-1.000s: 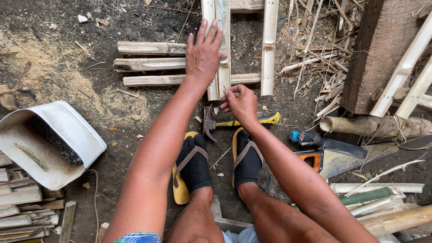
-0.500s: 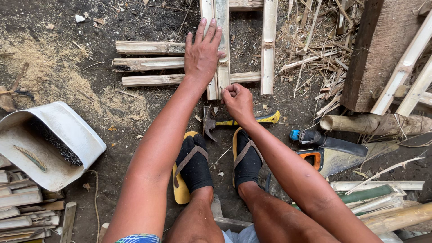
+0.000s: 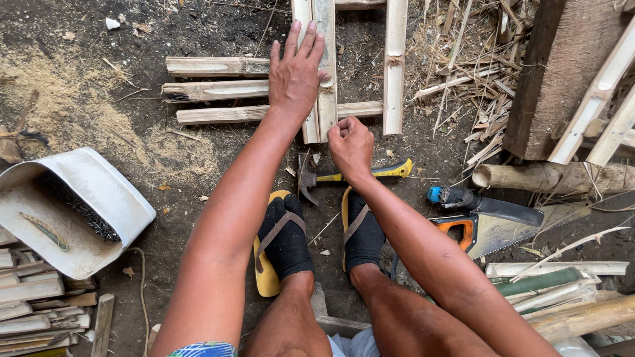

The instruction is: The person assembles a wooden ladder-like structure by placing short wooden slats between two vertical bamboo poles and securing them with nails using a hammer. The person repeatedly picks up slats, positions them, and hammers nails to fasten them.

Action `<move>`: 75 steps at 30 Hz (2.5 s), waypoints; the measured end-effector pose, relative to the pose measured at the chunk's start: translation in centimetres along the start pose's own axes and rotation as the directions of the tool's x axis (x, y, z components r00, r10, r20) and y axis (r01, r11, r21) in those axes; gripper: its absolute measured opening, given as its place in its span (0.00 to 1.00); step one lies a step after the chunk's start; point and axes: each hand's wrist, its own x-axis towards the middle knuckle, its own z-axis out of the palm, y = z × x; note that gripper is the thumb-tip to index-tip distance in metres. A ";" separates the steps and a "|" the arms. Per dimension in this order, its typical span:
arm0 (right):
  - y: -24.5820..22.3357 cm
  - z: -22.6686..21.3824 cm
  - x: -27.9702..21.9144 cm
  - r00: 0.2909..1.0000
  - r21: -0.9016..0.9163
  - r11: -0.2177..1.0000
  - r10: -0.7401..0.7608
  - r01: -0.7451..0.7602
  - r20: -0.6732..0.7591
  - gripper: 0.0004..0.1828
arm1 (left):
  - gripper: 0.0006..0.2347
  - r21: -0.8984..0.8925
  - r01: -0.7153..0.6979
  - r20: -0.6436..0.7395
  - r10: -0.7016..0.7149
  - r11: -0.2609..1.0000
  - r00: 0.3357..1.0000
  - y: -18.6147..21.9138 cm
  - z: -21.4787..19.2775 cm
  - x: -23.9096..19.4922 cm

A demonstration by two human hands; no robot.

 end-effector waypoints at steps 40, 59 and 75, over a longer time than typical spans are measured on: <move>-2.4 0.8 -1.4 0.934 0.542 0.835 -0.264 0.096 0.242 0.10 | 0.09 -0.946 0.218 0.095 -0.440 0.239 0.893 0.0 -3.6 -13.9; -1.7 -1.4 1.5 0.916 -0.203 0.902 -0.399 0.382 -0.048 0.23 | 0.07 -0.412 0.468 0.220 -0.413 0.782 0.884 -4.6 -7.4 -16.9; -1.4 -3.8 4.0 0.860 0.388 0.891 -0.378 0.236 0.344 0.16 | 0.09 -0.873 0.354 0.159 -0.490 0.335 0.857 3.5 -3.6 -5.3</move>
